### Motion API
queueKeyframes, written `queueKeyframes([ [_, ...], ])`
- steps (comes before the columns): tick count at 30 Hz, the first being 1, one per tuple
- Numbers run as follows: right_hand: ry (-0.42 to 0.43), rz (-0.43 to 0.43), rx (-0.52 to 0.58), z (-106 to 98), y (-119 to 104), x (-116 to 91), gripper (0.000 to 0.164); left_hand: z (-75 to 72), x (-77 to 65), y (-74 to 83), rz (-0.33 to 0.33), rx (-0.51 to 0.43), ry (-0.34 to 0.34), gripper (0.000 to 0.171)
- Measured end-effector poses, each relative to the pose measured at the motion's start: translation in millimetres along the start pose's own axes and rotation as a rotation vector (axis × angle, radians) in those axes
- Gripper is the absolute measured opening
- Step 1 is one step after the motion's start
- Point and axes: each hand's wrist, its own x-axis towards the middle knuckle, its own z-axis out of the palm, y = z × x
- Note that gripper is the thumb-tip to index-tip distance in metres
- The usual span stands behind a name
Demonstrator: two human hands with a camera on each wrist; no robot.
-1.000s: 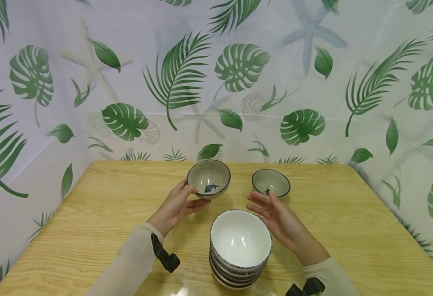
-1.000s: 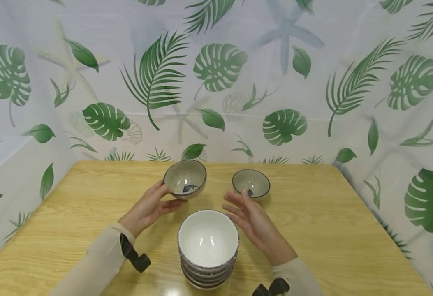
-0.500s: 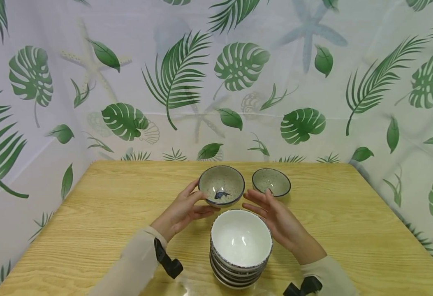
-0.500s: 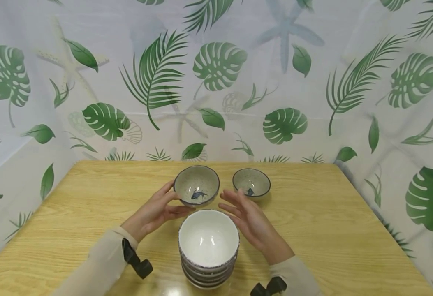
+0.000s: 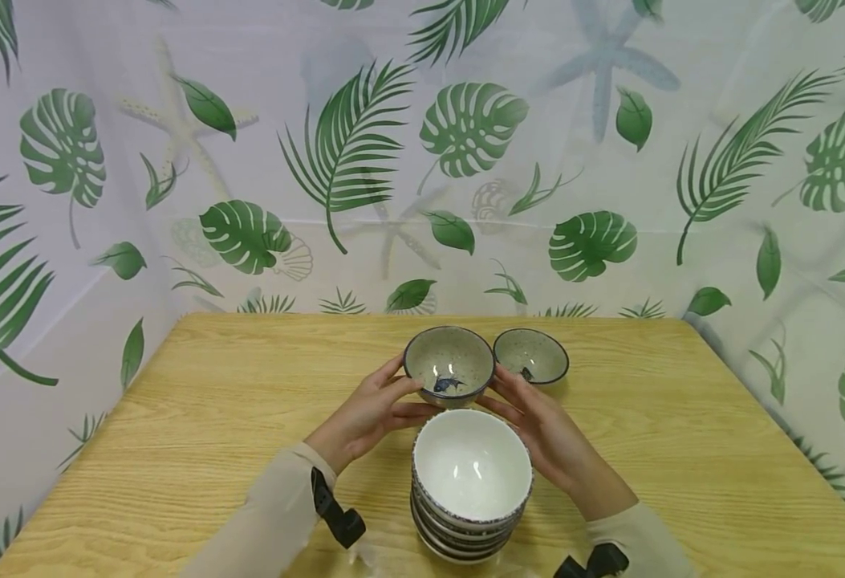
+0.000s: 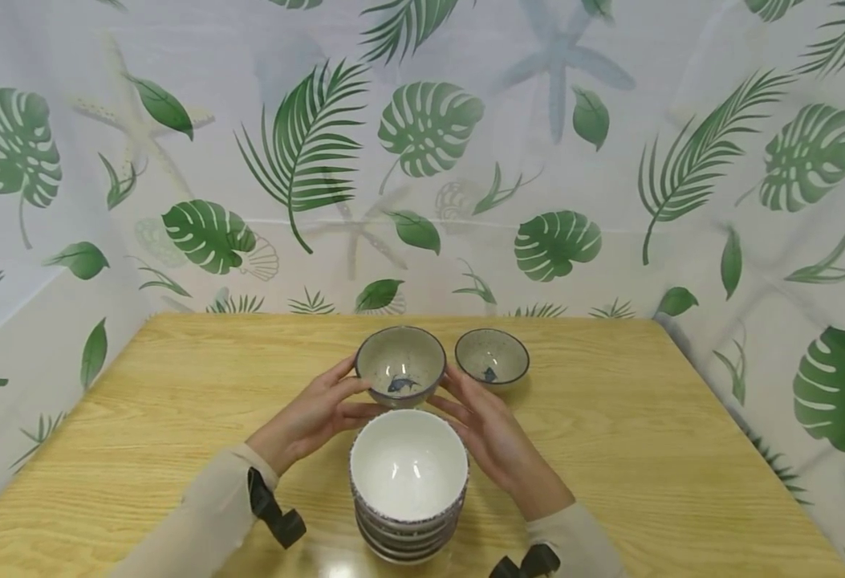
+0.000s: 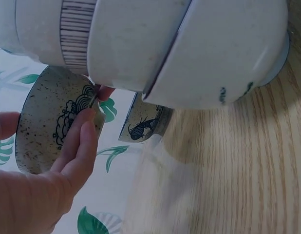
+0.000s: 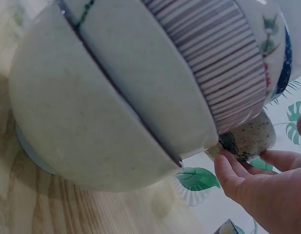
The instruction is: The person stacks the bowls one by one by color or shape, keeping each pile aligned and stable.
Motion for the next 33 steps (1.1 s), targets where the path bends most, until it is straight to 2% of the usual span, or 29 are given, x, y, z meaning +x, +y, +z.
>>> queueKeyframes([
  [5,0.014,-0.027,0.002,-0.3,2.2,0.5,0.057,1.3,-0.4,1.2,-0.004,0.01,-0.05,0.061],
  [11,0.107,-0.062,-0.07,0.1,5.2,-0.1,0.062,3.7,-0.7,4.9,0.0,0.012,-0.073,0.056],
  [17,0.198,-0.093,-0.175,0.7,8.7,2.5,0.069,5.4,-0.8,7.5,0.029,0.007,-0.109,0.059],
  [23,0.269,-0.139,-0.249,2.5,9.9,7.5,0.063,3.5,0.0,1.7,0.089,0.043,-0.12,0.06],
  [26,0.294,-0.157,-0.252,3.7,10.3,9.6,0.059,1.9,0.1,1.0,0.125,0.095,-0.091,0.062],
  [30,0.307,-0.172,-0.237,4.7,9.3,8.9,0.056,1.3,-0.2,2.2,0.155,0.153,-0.018,0.059],
  [33,0.297,-0.175,-0.23,6.2,6.6,6.3,0.053,1.8,-0.8,3.1,0.172,0.16,0.026,0.054],
])
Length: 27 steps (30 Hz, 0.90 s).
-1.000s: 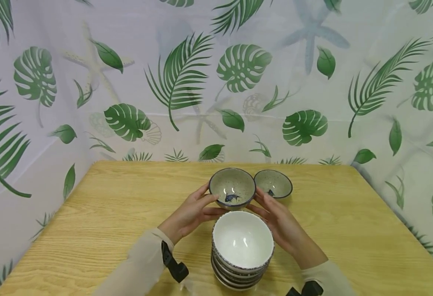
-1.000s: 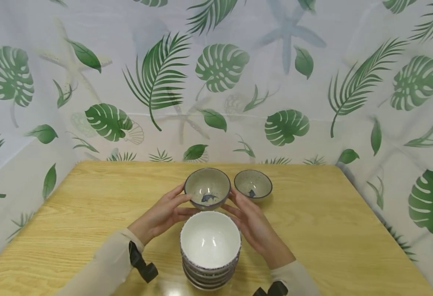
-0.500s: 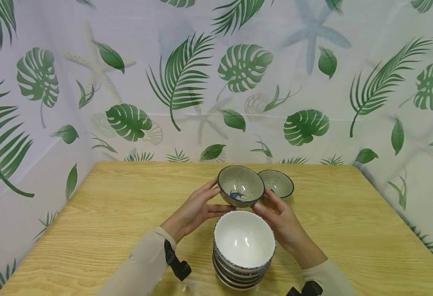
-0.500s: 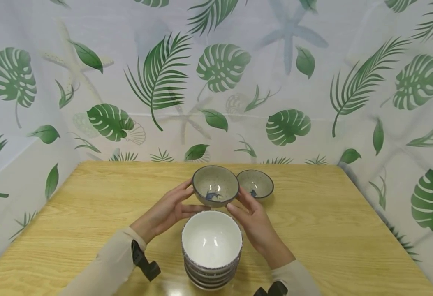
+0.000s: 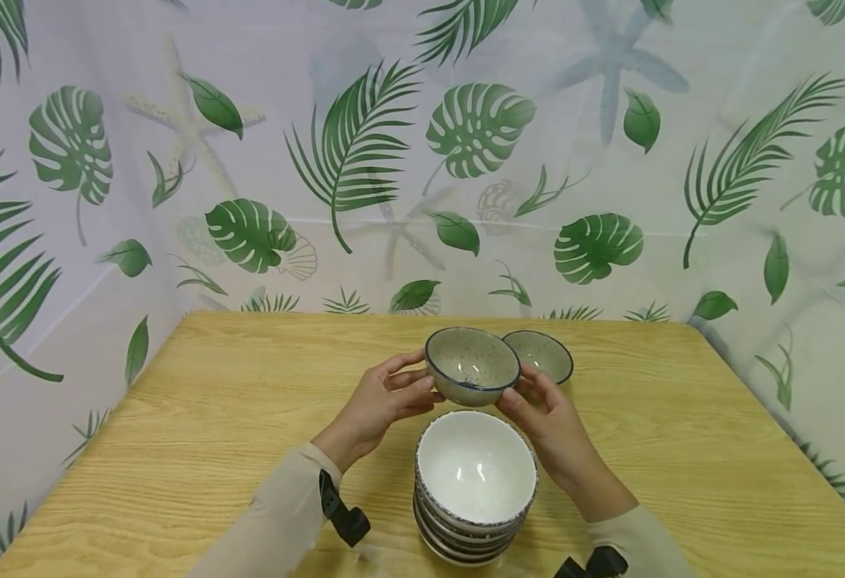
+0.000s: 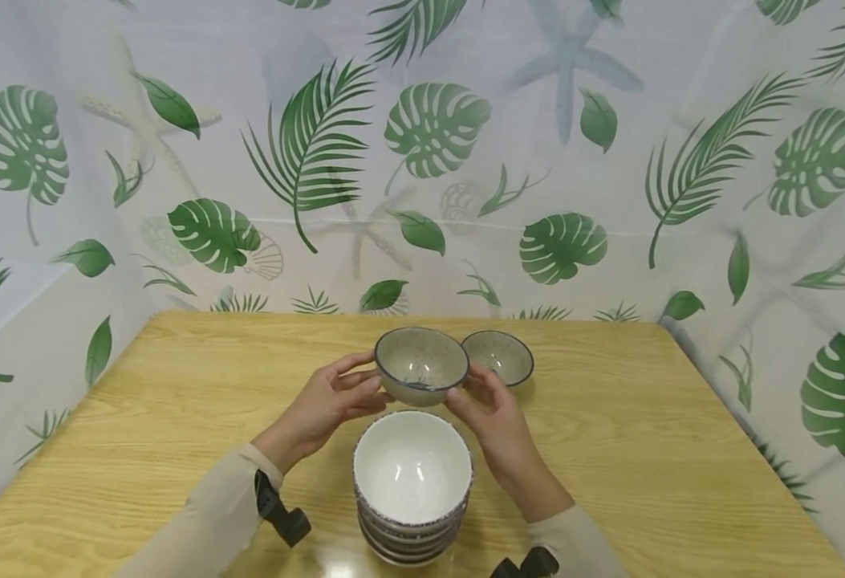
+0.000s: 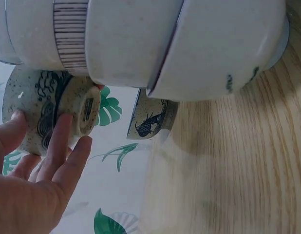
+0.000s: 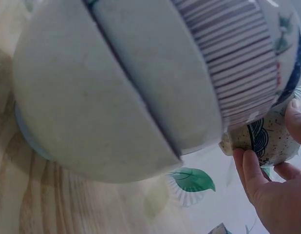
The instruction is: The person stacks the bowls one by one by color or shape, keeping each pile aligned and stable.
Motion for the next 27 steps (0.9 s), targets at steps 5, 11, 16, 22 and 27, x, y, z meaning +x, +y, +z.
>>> queueKeyframes([
  [5,-0.043,-0.006,0.023,-0.5,-7.2,-3.9,0.051,1.5,-2.4,3.5,0.023,0.018,0.033,0.055],
  [11,-0.113,-0.024,0.053,-3.2,-13.6,-6.5,0.054,5.8,-7.6,11.5,0.061,0.109,0.028,0.066],
  [16,-0.139,-0.08,0.095,-3.8,-15.2,-7.4,0.057,9.6,-11.2,20.7,0.111,0.161,0.03,0.061],
  [22,-0.121,-0.149,0.112,-1.7,-18.2,-9.9,0.062,14.9,-15.7,31.1,0.183,0.168,0.014,0.057],
  [27,-0.098,-0.169,0.036,-1.8,-24.3,-14.2,0.067,19.4,-20.3,37.7,0.245,0.249,0.036,0.055],
])
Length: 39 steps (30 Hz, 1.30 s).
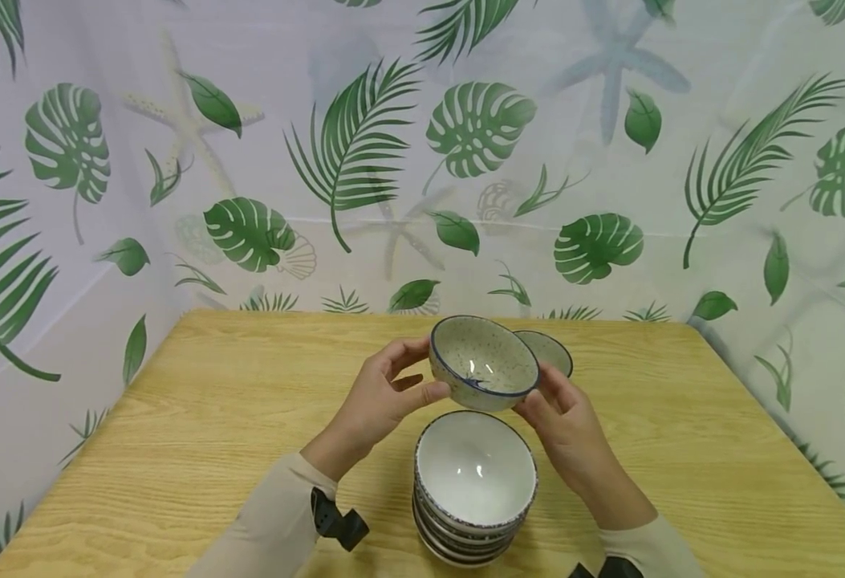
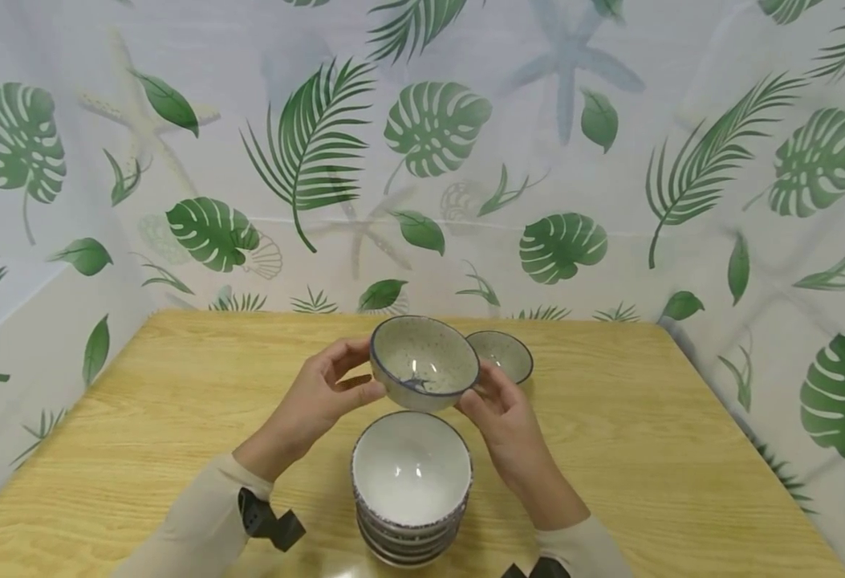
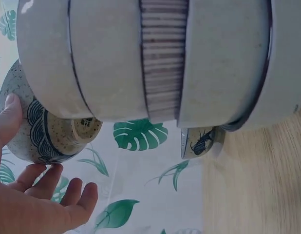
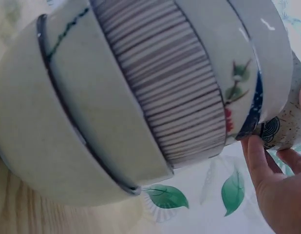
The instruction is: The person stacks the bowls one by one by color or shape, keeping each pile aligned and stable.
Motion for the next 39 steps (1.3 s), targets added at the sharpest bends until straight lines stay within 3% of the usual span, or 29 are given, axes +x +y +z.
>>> queueKeyframes([
  [5,-0.027,-0.051,-0.1,-1.4,-11.1,-6.7,0.067,2.4,-5.7,6.9,0.034,-0.054,-0.003,0.06],
  [11,-0.05,-0.076,-0.033,4.6,-24.9,-16.0,0.063,2.9,-17.1,14.1,0.065,-0.111,-0.055,0.078],
  [17,-0.051,-0.081,-0.038,7.7,-30.7,-23.4,0.052,2.2,-24.3,18.1,0.106,-0.064,-0.095,0.075],
  [23,-0.073,-0.066,-0.145,6.4,-34.4,-31.9,0.056,-0.1,-30.8,18.9,0.091,-0.044,-0.116,0.075],
  [28,-0.109,-0.112,-0.202,4.0,-33.9,-36.5,0.061,-2.2,-36.2,17.7,0.108,0.052,-0.118,0.074],
  [34,-0.159,-0.153,-0.228,0.9,-31.5,-42.0,0.071,-1.9,-42.3,15.4,0.108,0.101,-0.107,0.076],
  [39,-0.195,-0.169,-0.215,0.9,-26.4,-46.8,0.069,-2.8,-48.7,16.1,0.104,0.113,-0.137,0.08],
])
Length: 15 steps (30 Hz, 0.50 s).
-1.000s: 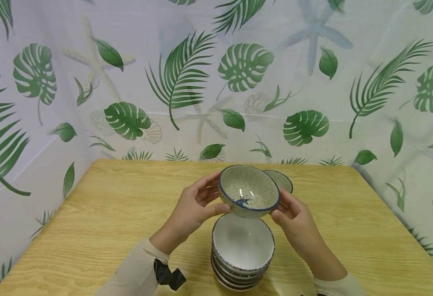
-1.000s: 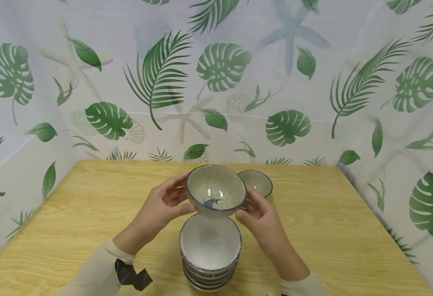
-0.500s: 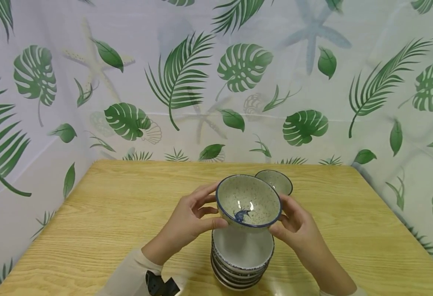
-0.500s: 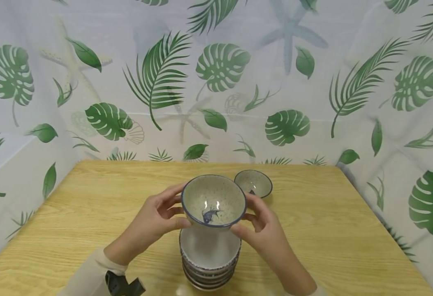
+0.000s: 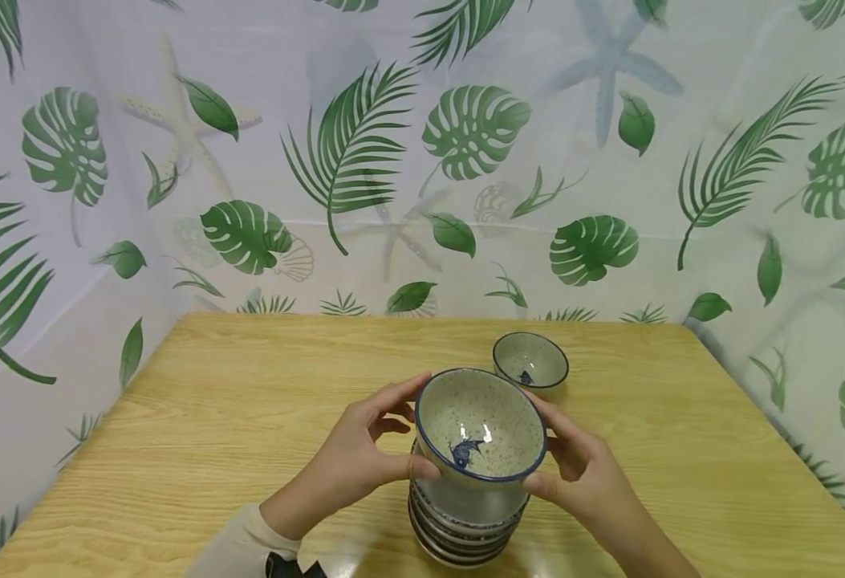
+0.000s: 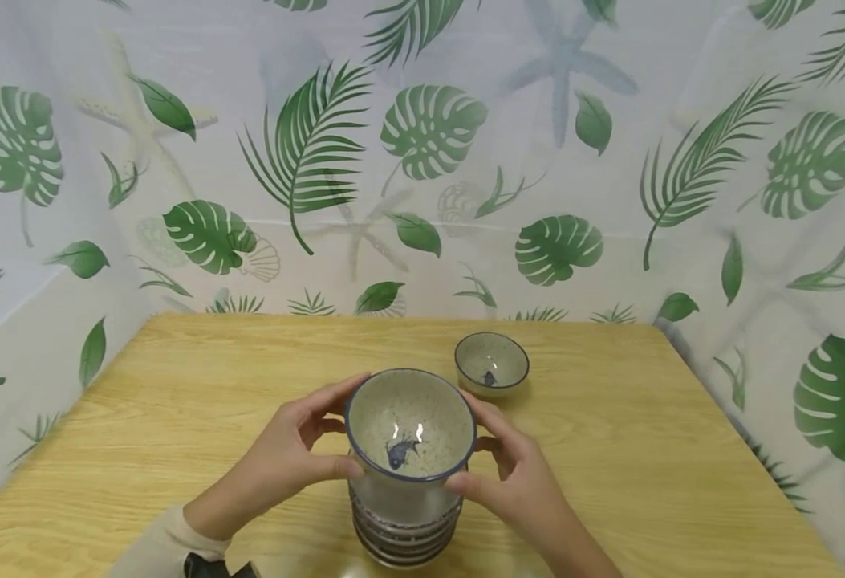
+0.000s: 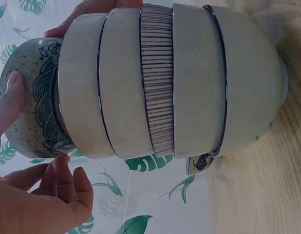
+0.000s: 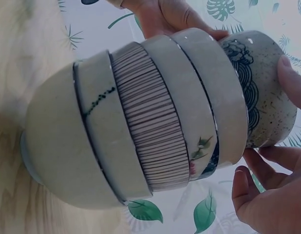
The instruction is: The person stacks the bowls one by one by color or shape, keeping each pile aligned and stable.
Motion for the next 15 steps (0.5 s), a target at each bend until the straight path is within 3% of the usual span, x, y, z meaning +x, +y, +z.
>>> queueKeyframes([
  [15,-0.043,0.031,-0.032,-2.2,6.9,-8.8,0.071,1.1,-7.8,-0.1,0.009,0.076,-0.083,0.08],
])
